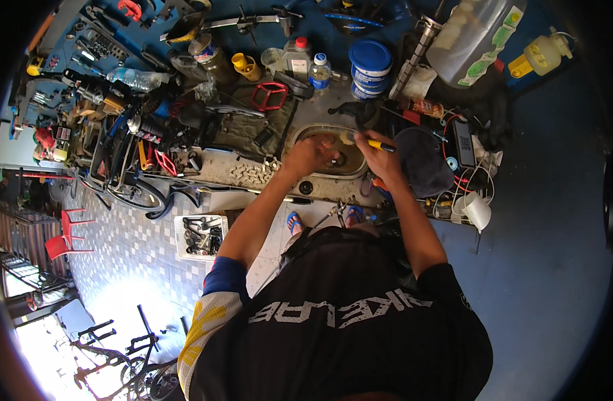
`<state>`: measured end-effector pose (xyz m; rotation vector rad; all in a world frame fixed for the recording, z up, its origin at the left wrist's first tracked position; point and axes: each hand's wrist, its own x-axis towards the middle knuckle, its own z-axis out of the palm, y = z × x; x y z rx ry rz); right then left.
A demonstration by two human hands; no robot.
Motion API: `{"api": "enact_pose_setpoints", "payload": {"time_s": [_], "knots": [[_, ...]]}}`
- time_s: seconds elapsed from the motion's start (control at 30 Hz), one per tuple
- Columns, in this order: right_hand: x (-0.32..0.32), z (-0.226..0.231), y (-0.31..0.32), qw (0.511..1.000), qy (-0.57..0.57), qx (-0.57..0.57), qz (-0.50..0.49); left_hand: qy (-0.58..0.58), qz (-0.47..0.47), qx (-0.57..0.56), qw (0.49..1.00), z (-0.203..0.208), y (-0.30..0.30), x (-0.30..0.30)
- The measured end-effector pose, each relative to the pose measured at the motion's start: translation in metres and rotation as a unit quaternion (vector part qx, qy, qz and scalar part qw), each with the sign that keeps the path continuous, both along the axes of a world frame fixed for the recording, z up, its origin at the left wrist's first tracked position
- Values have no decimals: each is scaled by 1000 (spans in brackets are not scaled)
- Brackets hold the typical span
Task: The person scrubs small bicycle parts in a metal tray using a yellow brush and liquid. They then use a screwdriver to clean the interior of a small black cylindrical component and place it into a white plastic bin.
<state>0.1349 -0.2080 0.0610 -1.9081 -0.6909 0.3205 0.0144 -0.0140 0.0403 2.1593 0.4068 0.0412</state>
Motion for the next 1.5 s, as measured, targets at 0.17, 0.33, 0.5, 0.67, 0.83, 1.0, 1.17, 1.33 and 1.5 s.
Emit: {"api": "enact_pose_setpoints", "payload": {"time_s": [0.17, 0.33, 0.5, 0.67, 0.83, 1.0, 1.17, 1.33, 1.5], "knots": [[-8, -16, -13, 1000, -19, -18, -4, 26, -132, 4, 991, 4, 31, -57], [-7, -25, -13, 994, -103, -17, 20, -50, -142, 139, 979, -28, 14, -87], [-13, -13, -6, 987, -144, -51, 49, -74, 47, -249, 964, -38, 32, -77], [-30, -17, -5, 968, -174, -116, 139, -140, 147, -649, 733, -18, 38, -51], [-20, -13, 6, 977, -112, -122, 131, -135, 178, -702, 676, -31, 28, -34], [-34, 24, 38, 988, -6, 95, 122, -145, 205, -669, 700, -28, 7, -17], [-19, 3, 33, 997, 1, -50, 52, -104, 270, -662, 692, -38, 17, -14], [-26, -10, 47, 996, -58, 46, 41, -77, 320, -646, 689, -35, 5, -9], [-41, 14, 53, 996, -1, 67, 67, -96, 294, -666, 679, -54, 9, -18]]}}
